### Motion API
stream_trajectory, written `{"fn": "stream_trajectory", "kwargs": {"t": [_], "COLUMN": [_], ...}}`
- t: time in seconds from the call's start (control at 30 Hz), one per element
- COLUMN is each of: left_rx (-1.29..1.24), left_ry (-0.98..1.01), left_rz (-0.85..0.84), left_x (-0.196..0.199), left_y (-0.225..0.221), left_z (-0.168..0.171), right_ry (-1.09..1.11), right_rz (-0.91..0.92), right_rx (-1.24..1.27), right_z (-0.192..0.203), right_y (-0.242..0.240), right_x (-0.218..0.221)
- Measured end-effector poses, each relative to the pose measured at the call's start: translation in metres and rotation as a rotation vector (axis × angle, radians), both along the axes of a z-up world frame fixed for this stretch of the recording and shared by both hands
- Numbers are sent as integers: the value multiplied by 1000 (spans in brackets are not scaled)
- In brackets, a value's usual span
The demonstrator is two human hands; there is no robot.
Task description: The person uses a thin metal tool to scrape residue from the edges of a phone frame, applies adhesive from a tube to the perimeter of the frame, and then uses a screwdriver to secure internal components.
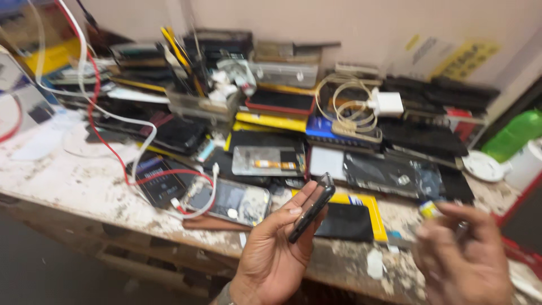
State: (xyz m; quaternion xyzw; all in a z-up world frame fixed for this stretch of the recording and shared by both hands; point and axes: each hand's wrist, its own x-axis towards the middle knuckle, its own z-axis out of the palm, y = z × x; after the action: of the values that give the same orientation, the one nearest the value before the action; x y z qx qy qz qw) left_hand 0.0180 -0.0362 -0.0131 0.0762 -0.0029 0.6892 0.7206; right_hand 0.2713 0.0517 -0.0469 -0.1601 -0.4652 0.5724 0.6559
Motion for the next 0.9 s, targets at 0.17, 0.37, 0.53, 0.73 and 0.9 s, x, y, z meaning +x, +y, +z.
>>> {"fn": "stream_trajectory", "kwargs": {"t": [0.17, 0.37, 0.53, 0.73, 0.9], "left_rx": [-92, -160, -38, -7, 72], "left_ry": [32, -8, -107, 665, 1504], "left_rz": [-65, -86, -246, -250, 647], "left_x": [19, 17, 9, -2, -13], "left_y": [-27, -38, -41, -42, -53], "left_z": [-3, -10, -29, -46, -30], "right_ry": [-834, -775, -703, -531, -284], "right_rz": [-127, 247, 282, 199, 246], "right_rx": [450, 643, 482, 327, 137], "right_z": [78, 83, 64, 50, 30], "right_y": [-20, -11, -7, -11, -23], "right_x": [-46, -69, -66, -60, -58]}}
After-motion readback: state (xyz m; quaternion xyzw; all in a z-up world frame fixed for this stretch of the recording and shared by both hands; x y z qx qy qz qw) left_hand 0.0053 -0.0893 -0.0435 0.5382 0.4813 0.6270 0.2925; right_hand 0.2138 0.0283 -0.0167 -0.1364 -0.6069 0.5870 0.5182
